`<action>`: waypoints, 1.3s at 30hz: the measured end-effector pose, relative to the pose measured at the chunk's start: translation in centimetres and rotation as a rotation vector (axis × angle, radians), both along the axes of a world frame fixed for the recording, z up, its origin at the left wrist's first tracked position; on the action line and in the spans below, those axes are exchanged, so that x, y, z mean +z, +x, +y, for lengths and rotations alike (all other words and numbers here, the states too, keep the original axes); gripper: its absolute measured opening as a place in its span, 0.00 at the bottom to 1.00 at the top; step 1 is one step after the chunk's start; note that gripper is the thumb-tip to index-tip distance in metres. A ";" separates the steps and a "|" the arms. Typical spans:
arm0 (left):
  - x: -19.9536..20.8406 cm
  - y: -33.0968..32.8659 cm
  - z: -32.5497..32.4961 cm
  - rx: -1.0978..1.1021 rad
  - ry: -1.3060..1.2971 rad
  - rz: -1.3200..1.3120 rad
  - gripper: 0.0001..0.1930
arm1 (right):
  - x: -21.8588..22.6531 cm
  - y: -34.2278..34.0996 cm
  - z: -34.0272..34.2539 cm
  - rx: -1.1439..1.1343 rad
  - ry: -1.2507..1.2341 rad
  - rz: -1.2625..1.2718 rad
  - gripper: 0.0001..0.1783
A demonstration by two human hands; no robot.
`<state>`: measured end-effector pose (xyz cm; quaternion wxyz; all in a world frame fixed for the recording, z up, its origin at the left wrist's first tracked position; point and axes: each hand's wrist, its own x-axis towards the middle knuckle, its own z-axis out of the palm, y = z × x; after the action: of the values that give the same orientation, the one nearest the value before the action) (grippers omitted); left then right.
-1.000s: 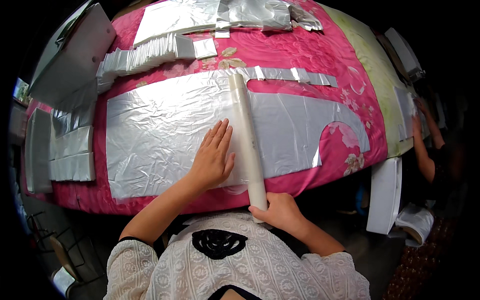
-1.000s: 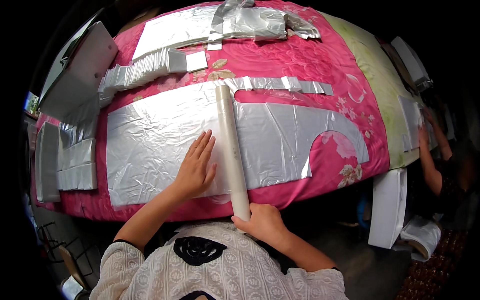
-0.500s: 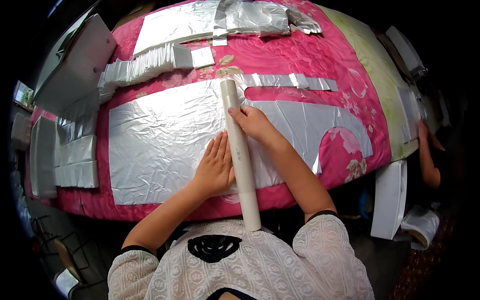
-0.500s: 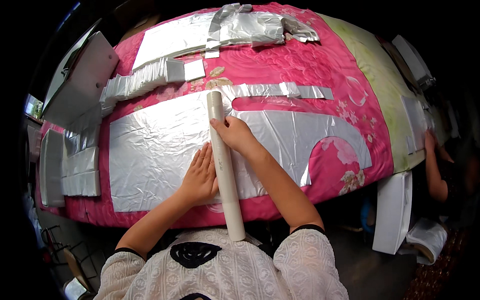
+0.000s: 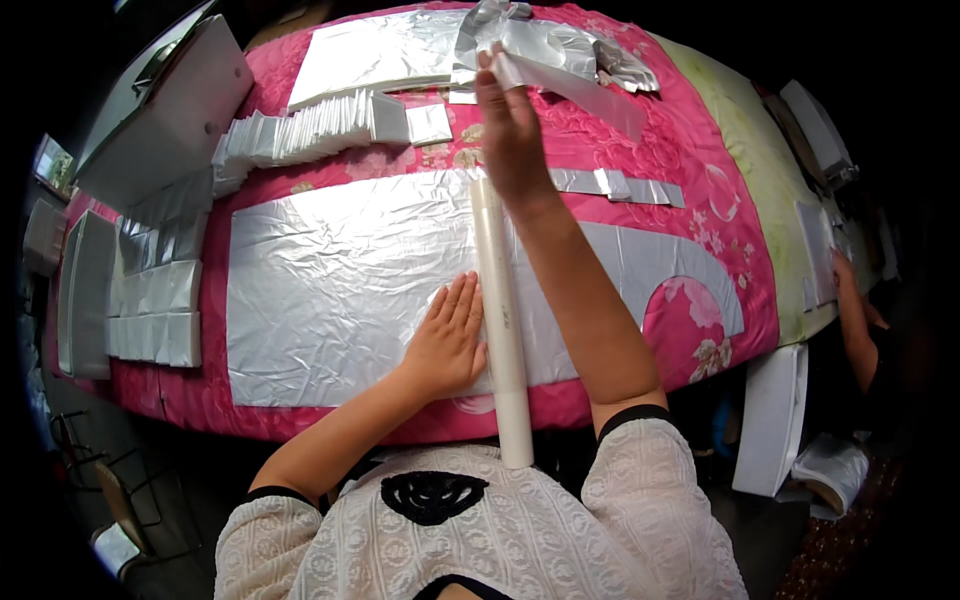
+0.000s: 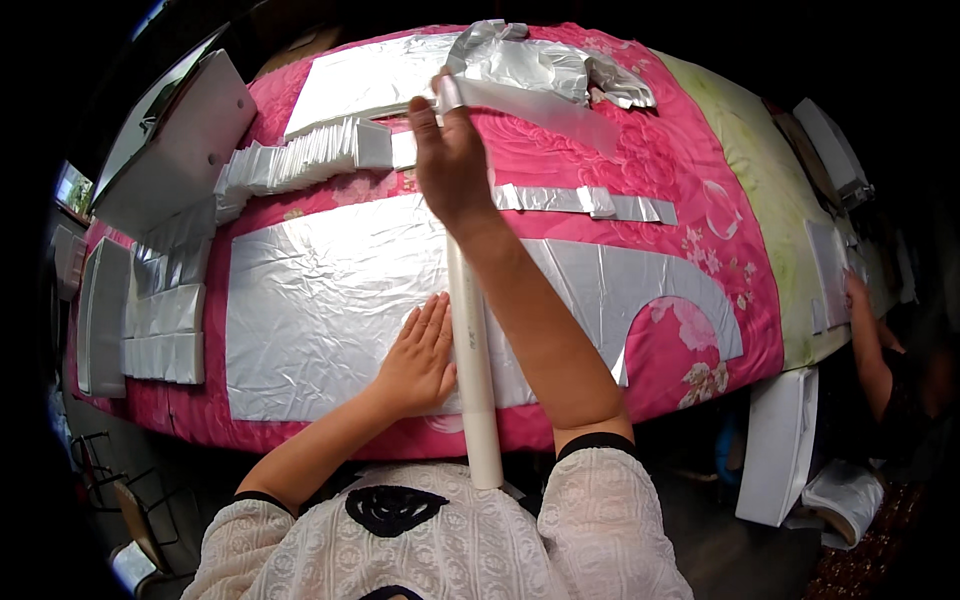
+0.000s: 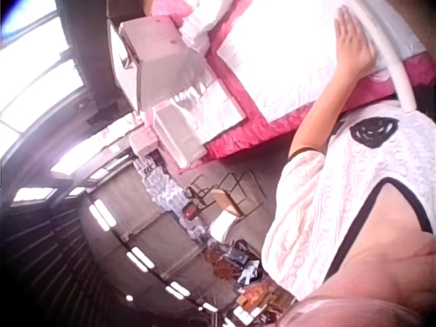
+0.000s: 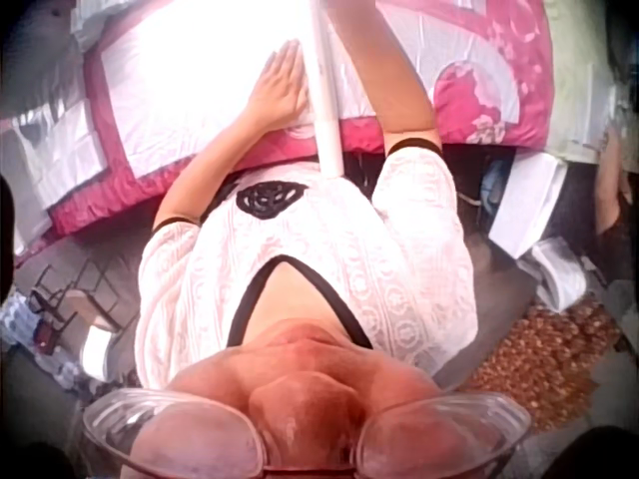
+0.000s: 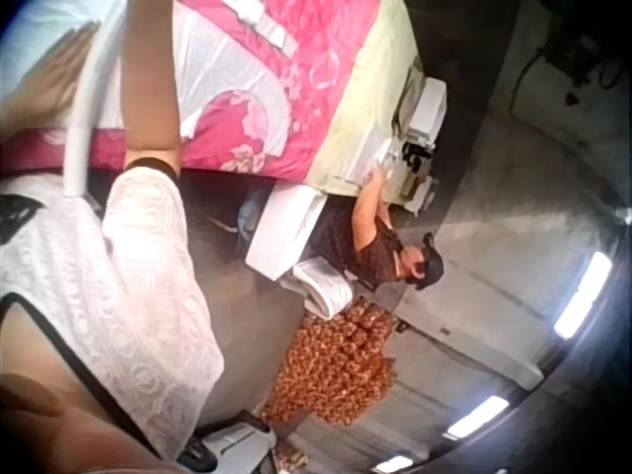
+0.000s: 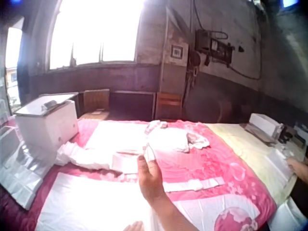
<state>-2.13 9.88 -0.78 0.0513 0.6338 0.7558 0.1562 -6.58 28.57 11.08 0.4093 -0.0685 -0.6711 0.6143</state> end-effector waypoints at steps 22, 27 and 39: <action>0.1 -0.5 -1.7 -0.012 0.159 -0.172 0.49 | -7.7 17.6 -2.8 0.329 1.089 -0.539 0.28; 3.1 -3.0 -6.7 0.073 0.249 -0.275 0.42 | -8.0 16.0 -4.5 0.417 1.144 -0.541 0.32; 4.1 -5.1 -26.4 0.705 0.581 -0.789 0.24 | -5.7 1.6 -20.4 0.951 0.743 -0.069 0.21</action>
<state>-7.20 -16.57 3.32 0.0977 0.2274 0.7706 0.5873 -4.96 8.16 5.41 0.0643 0.3669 -0.8105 0.4520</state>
